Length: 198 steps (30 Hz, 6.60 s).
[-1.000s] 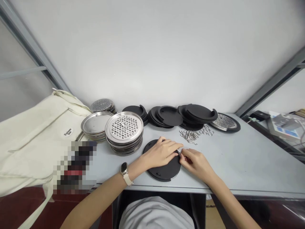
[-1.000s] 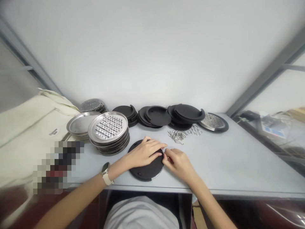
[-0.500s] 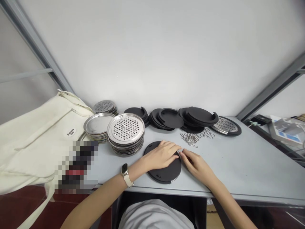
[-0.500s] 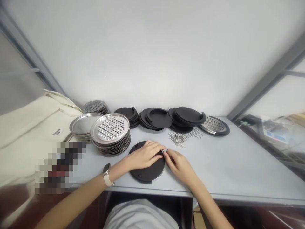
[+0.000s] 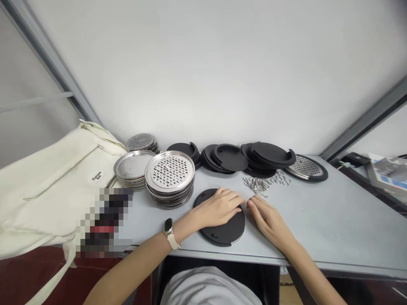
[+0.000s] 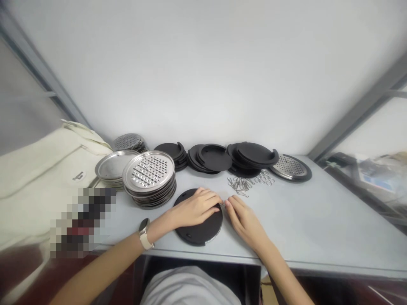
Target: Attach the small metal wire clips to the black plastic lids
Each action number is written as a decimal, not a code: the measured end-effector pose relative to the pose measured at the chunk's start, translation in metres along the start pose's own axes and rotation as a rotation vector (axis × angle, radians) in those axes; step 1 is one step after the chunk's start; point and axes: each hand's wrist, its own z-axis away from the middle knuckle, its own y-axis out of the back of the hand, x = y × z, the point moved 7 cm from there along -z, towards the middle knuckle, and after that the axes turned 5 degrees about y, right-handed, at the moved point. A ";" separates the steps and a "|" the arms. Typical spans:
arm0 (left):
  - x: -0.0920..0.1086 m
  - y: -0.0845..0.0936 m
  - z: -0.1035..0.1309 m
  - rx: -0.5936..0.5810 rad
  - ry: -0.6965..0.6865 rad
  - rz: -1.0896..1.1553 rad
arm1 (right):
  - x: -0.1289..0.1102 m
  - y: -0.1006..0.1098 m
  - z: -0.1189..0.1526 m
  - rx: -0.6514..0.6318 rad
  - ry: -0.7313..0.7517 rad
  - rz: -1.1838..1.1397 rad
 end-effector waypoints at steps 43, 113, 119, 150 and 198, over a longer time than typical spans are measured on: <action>-0.014 0.008 0.001 0.081 0.129 0.390 | 0.005 -0.006 0.003 -0.070 -0.010 -0.067; -0.004 -0.002 0.001 -0.024 0.073 0.132 | 0.007 -0.017 0.003 -0.187 -0.038 0.069; -0.005 -0.001 0.001 -0.025 0.078 0.124 | 0.007 -0.016 0.004 -0.182 -0.030 0.074; -0.006 -0.002 0.000 -0.020 0.070 0.102 | 0.005 -0.016 0.004 -0.203 -0.021 0.068; -0.006 -0.003 -0.004 -0.016 0.069 0.107 | 0.012 -0.023 0.007 -0.250 -0.042 0.129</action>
